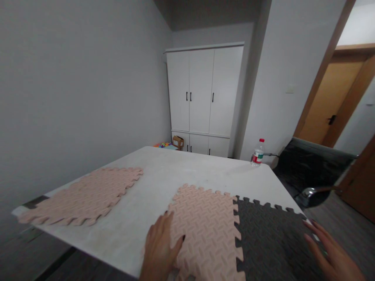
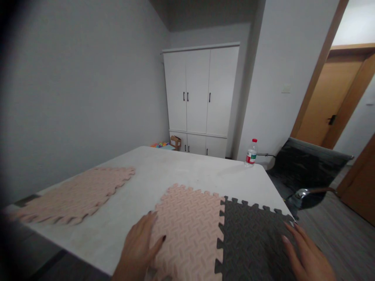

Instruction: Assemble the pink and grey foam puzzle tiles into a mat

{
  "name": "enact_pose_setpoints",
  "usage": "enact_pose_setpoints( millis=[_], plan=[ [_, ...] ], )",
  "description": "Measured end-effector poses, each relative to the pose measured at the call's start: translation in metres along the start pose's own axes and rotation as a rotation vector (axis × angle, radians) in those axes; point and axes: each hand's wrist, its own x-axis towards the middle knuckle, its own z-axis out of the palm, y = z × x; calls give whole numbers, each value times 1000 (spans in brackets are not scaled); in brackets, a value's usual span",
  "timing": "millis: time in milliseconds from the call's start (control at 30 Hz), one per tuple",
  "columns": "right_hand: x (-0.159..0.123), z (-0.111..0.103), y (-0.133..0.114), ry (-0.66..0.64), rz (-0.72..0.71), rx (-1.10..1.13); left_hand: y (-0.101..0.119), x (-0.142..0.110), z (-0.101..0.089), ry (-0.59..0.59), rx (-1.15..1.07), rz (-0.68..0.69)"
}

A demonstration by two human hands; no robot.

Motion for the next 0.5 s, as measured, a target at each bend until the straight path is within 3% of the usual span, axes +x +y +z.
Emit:
enact_pose_setpoints(
  millis=[133, 200, 267, 333, 500],
  plan=[
    [60, 62, -104, -288, -280, 57, 91, -13, 30, 83, -132, 498],
    [72, 100, -134, -437, -326, -65, 127, -23, 47, 171, -167, 610],
    [73, 135, -140, -543, -298, -188, 148, -30, 61, 287, -174, 641],
    [69, 160, -130, -581, -254, -255, 153, -33, 69, 360, -170, 643],
    [58, 179, -113, -521, -237, -291, 150, -33, 73, 373, -174, 649]
  ],
)
